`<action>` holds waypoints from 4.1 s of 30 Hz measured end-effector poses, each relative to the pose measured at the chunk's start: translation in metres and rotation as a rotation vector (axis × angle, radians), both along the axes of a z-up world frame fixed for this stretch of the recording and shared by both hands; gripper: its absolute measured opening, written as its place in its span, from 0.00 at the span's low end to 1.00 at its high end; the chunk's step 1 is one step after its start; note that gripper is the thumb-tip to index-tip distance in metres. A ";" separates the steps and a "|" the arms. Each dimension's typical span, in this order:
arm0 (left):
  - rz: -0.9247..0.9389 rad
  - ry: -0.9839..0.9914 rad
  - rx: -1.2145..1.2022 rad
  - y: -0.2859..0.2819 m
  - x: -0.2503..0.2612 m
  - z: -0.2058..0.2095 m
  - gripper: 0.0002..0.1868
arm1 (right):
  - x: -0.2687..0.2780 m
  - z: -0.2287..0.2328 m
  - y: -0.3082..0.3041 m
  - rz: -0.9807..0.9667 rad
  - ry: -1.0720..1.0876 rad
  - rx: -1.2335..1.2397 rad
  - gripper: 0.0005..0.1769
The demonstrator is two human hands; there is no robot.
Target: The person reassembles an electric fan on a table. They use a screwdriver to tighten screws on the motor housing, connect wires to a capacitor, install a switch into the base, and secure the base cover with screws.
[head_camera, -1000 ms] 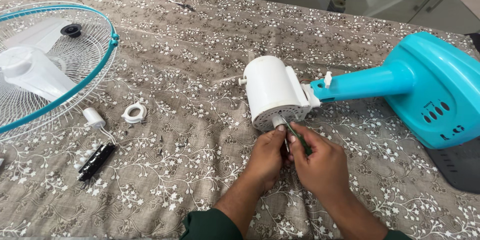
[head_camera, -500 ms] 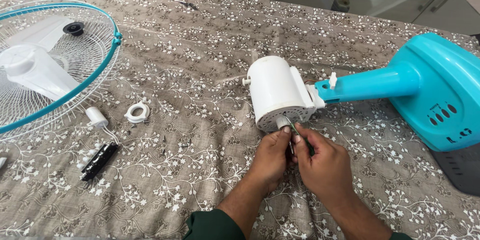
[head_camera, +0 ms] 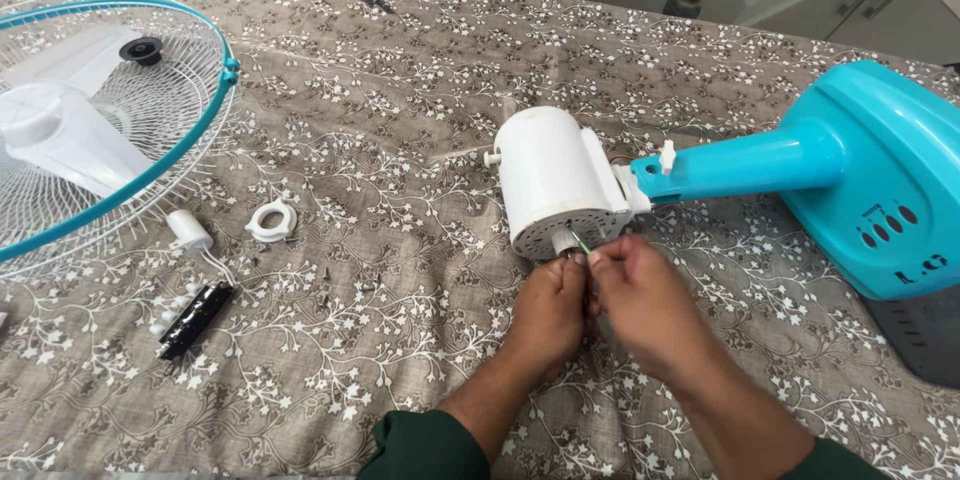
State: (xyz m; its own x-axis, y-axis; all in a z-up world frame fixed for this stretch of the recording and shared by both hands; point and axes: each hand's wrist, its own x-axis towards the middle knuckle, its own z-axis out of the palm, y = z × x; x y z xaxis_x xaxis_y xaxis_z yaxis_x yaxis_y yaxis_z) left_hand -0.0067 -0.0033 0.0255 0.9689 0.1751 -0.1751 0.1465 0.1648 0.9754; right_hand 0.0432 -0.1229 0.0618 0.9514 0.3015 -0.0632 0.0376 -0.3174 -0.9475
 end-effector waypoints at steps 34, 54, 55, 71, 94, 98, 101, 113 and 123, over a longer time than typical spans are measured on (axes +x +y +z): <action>0.148 -0.128 0.262 -0.006 0.001 -0.005 0.19 | 0.023 -0.004 -0.022 0.093 1.111 0.716 0.16; -0.299 0.283 -0.043 0.056 0.061 0.137 0.12 | -0.007 -0.015 -0.032 -0.093 -0.234 -0.090 0.15; -0.306 0.224 0.006 0.057 0.063 0.141 0.13 | -0.003 -0.013 -0.030 -0.151 -0.258 -0.147 0.15; 0.176 -0.743 1.287 0.064 0.104 0.138 0.19 | 0.036 -0.004 -0.002 -0.165 -0.132 0.259 0.17; 0.125 -0.850 1.116 0.060 0.110 0.111 0.12 | 0.031 0.090 -0.010 -0.038 -0.971 -0.726 0.09; 0.175 -0.904 1.136 0.057 0.101 0.097 0.09 | 0.028 0.090 -0.006 -0.019 -0.924 -0.737 0.07; 0.170 -0.915 1.168 0.052 0.091 0.087 0.11 | 0.026 0.079 -0.007 -0.045 -0.700 -0.820 0.09; 0.121 -0.926 1.244 0.050 0.056 0.059 0.15 | 0.036 -0.017 -0.020 -0.080 0.787 0.444 0.16; 0.066 -0.943 1.241 0.063 0.052 0.056 0.13 | 0.006 -0.009 0.008 -0.104 0.771 0.578 0.07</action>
State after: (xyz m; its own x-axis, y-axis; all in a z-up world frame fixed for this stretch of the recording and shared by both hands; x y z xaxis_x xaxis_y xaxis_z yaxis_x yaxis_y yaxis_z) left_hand 0.0456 0.0593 0.0819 0.6263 -0.2106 0.7506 -0.5487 -0.8030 0.2325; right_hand 0.0494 -0.1149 0.0529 0.7342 0.3989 -0.5494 -0.6615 0.2382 -0.7111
